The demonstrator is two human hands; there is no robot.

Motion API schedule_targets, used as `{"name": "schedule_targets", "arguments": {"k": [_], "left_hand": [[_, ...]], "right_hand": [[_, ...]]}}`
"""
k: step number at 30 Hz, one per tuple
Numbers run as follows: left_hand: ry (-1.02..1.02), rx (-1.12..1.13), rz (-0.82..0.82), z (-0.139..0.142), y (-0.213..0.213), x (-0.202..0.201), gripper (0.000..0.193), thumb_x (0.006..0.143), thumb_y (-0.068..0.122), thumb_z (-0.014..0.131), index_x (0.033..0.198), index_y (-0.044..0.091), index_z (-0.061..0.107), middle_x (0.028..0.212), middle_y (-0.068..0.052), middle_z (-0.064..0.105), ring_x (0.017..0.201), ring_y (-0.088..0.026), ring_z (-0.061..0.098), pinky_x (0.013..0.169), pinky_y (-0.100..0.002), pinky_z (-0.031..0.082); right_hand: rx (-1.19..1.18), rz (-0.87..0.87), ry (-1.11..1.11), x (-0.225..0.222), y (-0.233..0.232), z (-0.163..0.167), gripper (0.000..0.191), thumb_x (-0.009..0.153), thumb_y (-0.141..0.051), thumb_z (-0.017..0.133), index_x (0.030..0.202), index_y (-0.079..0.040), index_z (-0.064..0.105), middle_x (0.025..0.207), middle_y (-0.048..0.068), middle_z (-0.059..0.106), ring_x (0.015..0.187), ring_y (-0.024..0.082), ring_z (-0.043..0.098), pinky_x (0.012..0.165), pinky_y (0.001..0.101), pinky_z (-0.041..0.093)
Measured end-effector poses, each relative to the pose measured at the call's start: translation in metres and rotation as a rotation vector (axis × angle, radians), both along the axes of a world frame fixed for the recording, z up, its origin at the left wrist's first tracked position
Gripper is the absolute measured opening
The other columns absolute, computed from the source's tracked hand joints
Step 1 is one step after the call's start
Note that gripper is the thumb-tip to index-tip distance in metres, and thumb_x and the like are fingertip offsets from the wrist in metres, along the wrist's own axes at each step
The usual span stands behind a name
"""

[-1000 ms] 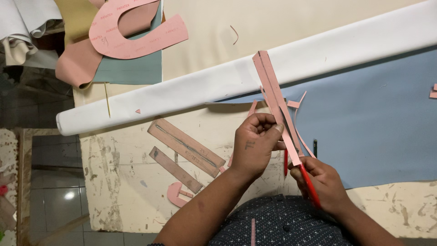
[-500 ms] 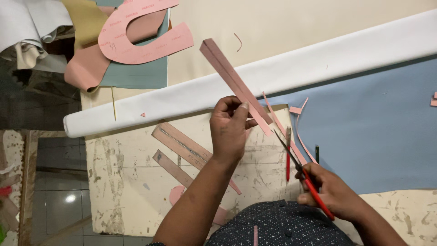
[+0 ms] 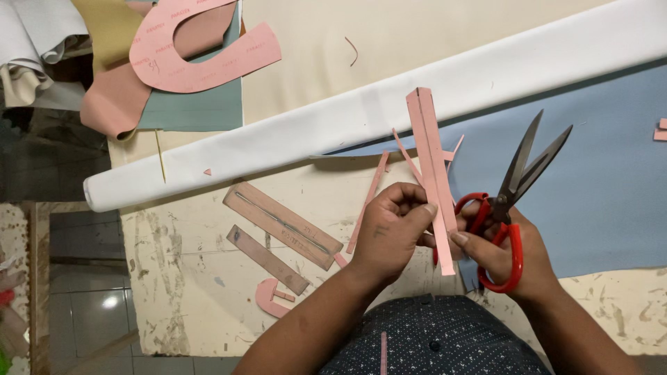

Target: The person marks a long strip of pink fabric using a ruler and pencil, then cuts along the marked lines with scissors. The person trims the edges and separates the strip into smaller pieces.

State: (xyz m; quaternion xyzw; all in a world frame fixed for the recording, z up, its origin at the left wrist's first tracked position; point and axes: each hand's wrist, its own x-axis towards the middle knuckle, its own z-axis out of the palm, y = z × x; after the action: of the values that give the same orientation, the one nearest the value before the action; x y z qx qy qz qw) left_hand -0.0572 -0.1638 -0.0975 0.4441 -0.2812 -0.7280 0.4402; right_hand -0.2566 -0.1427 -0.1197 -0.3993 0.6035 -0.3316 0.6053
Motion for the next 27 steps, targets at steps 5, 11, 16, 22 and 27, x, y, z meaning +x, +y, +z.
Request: {"name": "schedule_targets", "arguments": {"k": [5,11,16,22,27], "left_hand": [[0.157,0.109,-0.007,-0.008,0.0,0.002,0.017,0.101,0.005,0.059,0.116,-0.002,0.056,0.1,-0.018,0.071,0.081,-0.02,0.073,0.064,-0.027,0.062],[0.256,0.208,-0.011,-0.006,-0.003,0.004,0.018,0.097,0.005,0.058,0.114,0.001,0.055,0.099,-0.017,0.073,0.082,-0.019,0.075,0.065,-0.026,0.063],[-0.031,-0.058,0.084,-0.002,-0.008,0.007,0.014,0.1,0.004,0.059,0.112,-0.001,0.059,0.1,-0.013,0.069,0.084,-0.017,0.072,0.068,-0.028,0.064],[-0.179,-0.196,0.257,-0.005,-0.027,0.028,0.015,0.1,0.007,0.061,0.113,-0.001,0.064,0.105,-0.011,0.07,0.09,-0.015,0.071,0.073,-0.028,0.067],[-0.216,-0.229,0.315,-0.005,-0.033,0.033,0.019,0.099,0.01,0.064,0.115,-0.002,0.068,0.106,-0.01,0.071,0.091,-0.014,0.07,0.073,-0.027,0.066]], "right_hand": [[0.013,-0.003,-0.041,-0.002,-0.002,-0.001,0.044,0.078,-0.011,0.075,0.118,0.001,0.061,0.095,0.015,0.073,0.085,0.023,0.073,0.079,0.0394,0.059],[-0.002,-0.007,-0.002,-0.001,0.0,0.0,0.047,0.079,-0.013,0.077,0.12,0.002,0.059,0.099,0.013,0.071,0.09,0.022,0.071,0.083,0.0397,0.058],[-0.117,0.052,0.007,-0.003,0.0,0.0,0.048,0.082,-0.016,0.072,0.125,-0.003,0.057,0.107,0.008,0.064,0.101,0.017,0.065,0.088,0.034,0.055],[0.266,0.377,0.102,-0.01,0.014,-0.005,0.034,0.087,-0.024,0.068,0.114,-0.005,0.06,0.078,0.006,0.059,0.064,0.018,0.056,0.06,0.0324,0.05],[0.366,0.465,-0.067,-0.007,0.022,-0.014,0.029,0.092,-0.023,0.063,0.115,-0.005,0.06,0.074,0.004,0.05,0.064,0.014,0.049,0.063,0.0307,0.047]]}}
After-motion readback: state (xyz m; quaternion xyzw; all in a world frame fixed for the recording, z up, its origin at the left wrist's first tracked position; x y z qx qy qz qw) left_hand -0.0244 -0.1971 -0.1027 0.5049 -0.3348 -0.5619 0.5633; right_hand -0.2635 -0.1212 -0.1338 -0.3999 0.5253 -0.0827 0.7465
